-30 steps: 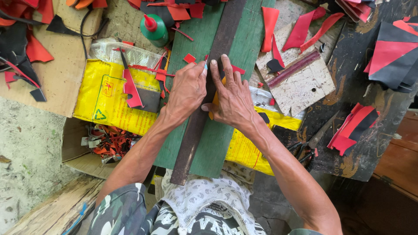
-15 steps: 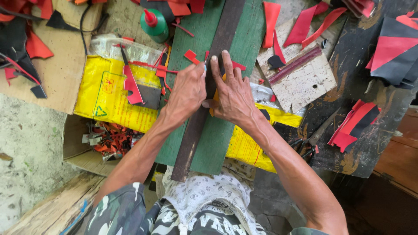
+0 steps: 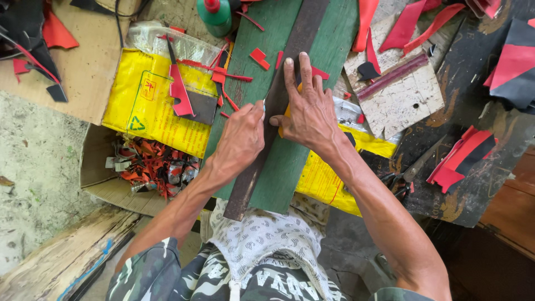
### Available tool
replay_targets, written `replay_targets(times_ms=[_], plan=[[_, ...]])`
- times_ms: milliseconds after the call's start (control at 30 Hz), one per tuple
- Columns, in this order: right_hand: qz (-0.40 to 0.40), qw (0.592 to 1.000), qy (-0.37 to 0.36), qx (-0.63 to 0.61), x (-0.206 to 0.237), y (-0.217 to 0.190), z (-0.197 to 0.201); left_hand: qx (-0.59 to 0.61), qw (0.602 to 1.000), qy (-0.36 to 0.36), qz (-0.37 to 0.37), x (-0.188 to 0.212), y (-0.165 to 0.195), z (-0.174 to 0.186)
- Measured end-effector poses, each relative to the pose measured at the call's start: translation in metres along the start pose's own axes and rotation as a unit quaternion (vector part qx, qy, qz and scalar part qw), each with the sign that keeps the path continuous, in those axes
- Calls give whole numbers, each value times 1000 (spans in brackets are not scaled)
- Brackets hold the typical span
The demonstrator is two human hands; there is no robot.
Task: The person uses a utility knife to trim red and black rubber pieces on a green cutting board. They repeatedly position each piece, cut along its edges, and set the trimmed pieces aside on the table.
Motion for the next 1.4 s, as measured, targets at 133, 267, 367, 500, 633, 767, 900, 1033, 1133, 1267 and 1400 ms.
replay_targets(times_ms=[133, 267, 367, 500, 633, 767, 900, 1033, 1133, 1267, 1400], plan=[[-7, 1000, -10, 6, 0, 1, 0, -2, 1000, 5, 22, 36, 9, 6], [8, 1000, 5, 11, 2, 4, -5, -10, 999, -14, 39, 52, 5, 5], [16, 1000, 23, 1, 2, 8, -6, -11, 999, -27, 40, 51, 3, 7], [31, 995, 78, -61, -5, 13, 6, 20, 999, -10, 47, 53, 10, 22], [-33, 994, 32, -102, -20, 11, 18, 36, 996, 56, 54, 51, 13, 39], [-50, 991, 22, -120, -23, 4, 26, 40, 993, 88, 75, 39, 7, 42], [-38, 990, 38, -132, -22, 4, 24, 48, 992, 96, 66, 32, 5, 37], [-34, 989, 37, -138, -20, 10, 15, 53, 993, 101, 36, 17, 7, 25], [-20, 983, 82, -161, -14, 16, 10, 44, 994, 103, -2, -6, 7, 16], [45, 977, 137, -160, -3, 17, 5, 51, 992, 113, -24, -44, 4, 5], [57, 984, 106, -129, 3, 18, 1, 45, 993, 102, -25, -62, 3, -3]])
Point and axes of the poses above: each hand's wrist, its own x-axis away from the middle knuckle, its own z-axis out of the back of the hand, y = z × x, the point moved 3 cm from there along -x, towards the middle knuckle, and after that the axes turned 2 degrees about z, right-handed, at the moved point
